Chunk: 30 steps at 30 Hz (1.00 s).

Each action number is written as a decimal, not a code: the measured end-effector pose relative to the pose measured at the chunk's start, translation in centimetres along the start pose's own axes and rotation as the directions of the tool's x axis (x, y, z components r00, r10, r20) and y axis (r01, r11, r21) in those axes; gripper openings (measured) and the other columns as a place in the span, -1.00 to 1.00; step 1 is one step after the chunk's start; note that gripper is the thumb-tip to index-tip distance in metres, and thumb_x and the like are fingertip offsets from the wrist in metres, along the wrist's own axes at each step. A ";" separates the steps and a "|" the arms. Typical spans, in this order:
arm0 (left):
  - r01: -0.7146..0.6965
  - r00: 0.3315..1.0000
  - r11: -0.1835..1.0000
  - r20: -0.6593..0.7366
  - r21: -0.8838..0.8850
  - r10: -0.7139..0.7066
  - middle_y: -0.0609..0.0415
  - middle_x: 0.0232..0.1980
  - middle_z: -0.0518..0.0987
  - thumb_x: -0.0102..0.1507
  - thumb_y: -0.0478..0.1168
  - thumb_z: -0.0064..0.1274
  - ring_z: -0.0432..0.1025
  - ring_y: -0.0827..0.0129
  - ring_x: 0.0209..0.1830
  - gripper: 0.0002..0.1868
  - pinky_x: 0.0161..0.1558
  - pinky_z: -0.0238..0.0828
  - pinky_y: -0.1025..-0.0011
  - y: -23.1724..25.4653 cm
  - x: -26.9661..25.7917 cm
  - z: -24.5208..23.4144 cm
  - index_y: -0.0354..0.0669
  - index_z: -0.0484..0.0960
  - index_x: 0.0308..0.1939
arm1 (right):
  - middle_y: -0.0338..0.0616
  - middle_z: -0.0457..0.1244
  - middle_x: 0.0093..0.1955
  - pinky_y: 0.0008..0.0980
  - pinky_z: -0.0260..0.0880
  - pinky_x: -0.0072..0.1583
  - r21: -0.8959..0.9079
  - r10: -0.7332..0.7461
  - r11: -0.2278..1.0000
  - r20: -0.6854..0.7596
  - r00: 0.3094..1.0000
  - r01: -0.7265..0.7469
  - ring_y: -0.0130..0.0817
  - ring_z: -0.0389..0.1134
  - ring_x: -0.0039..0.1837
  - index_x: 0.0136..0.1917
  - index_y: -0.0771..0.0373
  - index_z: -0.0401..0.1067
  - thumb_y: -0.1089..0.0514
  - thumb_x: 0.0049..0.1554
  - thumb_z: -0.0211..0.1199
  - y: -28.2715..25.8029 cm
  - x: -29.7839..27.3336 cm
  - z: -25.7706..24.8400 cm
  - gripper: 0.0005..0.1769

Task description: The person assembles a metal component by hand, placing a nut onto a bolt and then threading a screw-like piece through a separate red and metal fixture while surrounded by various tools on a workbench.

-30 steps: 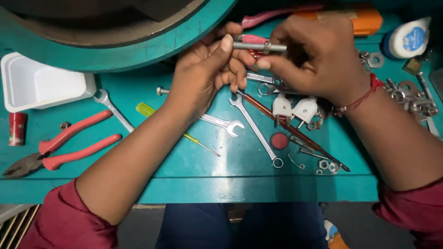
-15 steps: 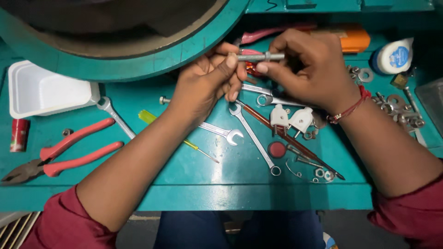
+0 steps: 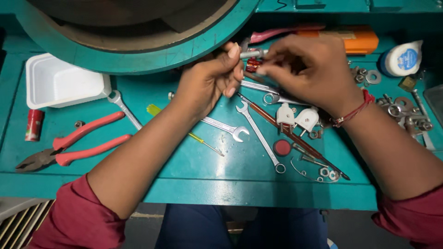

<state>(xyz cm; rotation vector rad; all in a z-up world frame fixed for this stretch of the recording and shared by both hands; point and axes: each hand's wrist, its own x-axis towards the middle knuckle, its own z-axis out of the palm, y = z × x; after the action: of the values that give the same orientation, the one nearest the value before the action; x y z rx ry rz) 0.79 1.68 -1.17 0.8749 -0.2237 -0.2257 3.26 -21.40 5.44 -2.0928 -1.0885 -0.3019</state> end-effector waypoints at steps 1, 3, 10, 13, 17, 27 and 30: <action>0.006 1.000 1.000 0.009 -0.022 -0.006 -0.06 -0.31 0.52 0.51 -0.22 -0.06 0.32 0.40 -0.50 -0.80 -0.40 0.25 0.52 0.0 -0.1 -0.1 -0.35 0.42 0.03 | -0.14 0.43 -0.17 -0.60 0.45 -0.09 -0.012 -0.019 1.000 -0.018 1.000 0.018 -0.53 0.48 -0.16 -0.01 0.36 0.54 0.20 0.32 0.48 -0.1 0.0 0.1 -0.81; 0.035 0.999 0.995 0.021 -0.098 -0.033 -0.04 -0.33 0.50 0.51 -0.20 -0.07 0.29 0.42 -0.52 -0.79 -0.41 0.22 0.52 0.0 -0.1 -0.2 -0.35 0.42 0.04 | -0.13 0.39 -0.23 -0.57 0.43 -0.13 0.039 0.093 0.995 -0.064 0.994 -0.090 -0.49 0.44 -0.20 0.03 0.40 0.49 0.19 0.19 0.48 -0.2 0.0 0.0 -0.73; 0.071 0.997 0.986 0.012 -0.154 -0.070 -0.03 -0.35 0.49 0.47 -0.21 -0.06 0.28 0.42 -0.53 -0.80 -0.41 0.19 0.52 0.2 -0.1 -0.1 -0.31 0.41 0.03 | -0.09 0.38 -0.22 -0.45 0.35 -0.15 -0.057 0.035 0.998 -0.005 0.999 -0.036 -0.42 0.42 -0.22 0.04 0.39 0.56 0.14 0.27 0.46 0.5 -0.4 -0.2 -0.76; 0.045 0.996 0.995 0.081 -0.091 -0.038 0.00 -0.33 0.48 0.49 -0.25 -0.05 0.27 0.43 -0.52 -0.85 -0.43 0.17 0.52 0.2 -0.1 0.0 -0.29 0.38 -0.02 | -0.17 0.39 -0.20 -0.49 0.38 -0.12 0.061 0.083 0.995 -0.004 0.997 -0.083 -0.46 0.44 -0.18 -0.03 0.34 0.52 0.19 0.45 0.20 0.6 -0.4 -0.2 -0.77; 0.038 0.997 0.994 0.064 -0.099 -0.032 -0.01 -0.33 0.49 0.49 -0.26 -0.06 0.25 0.46 -0.54 -0.86 -0.43 0.17 0.53 0.0 0.0 0.0 -0.28 0.39 -0.04 | -0.10 0.36 -0.29 -0.46 0.36 -0.19 0.001 0.045 0.999 0.008 0.999 -0.045 -0.43 0.40 -0.26 -0.06 0.38 0.54 0.14 0.31 0.25 0.2 0.0 -0.4 -0.76; 0.041 0.998 0.995 0.058 -0.092 -0.035 0.03 -0.33 0.49 0.49 -0.23 -0.05 0.26 0.49 -0.52 -0.84 -0.41 0.18 0.56 0.1 0.0 0.1 -0.28 0.40 -0.02 | -0.14 0.38 -0.25 -0.52 0.36 -0.18 0.090 0.125 0.988 0.004 0.992 -0.125 -0.49 0.41 -0.24 -0.06 0.35 0.53 0.16 0.34 0.21 0.2 0.1 -0.3 -0.77; 0.045 0.999 0.993 0.030 -0.105 -0.042 0.04 -0.35 0.49 0.48 -0.19 -0.04 0.25 0.50 -0.54 -0.81 -0.42 0.17 0.56 0.1 0.1 0.2 -0.29 0.42 0.00 | -0.05 0.37 -0.29 -0.46 0.35 -0.22 0.008 0.034 0.999 -0.003 0.999 -0.034 -0.40 0.40 -0.28 -0.08 0.43 0.53 0.12 0.22 0.32 -0.4 0.3 -0.4 -0.73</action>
<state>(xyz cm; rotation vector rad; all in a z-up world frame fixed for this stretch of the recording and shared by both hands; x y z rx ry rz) 0.81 1.61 -0.95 0.7727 -0.2163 -0.2879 3.23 -21.36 6.06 -2.1014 -1.0493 -0.2838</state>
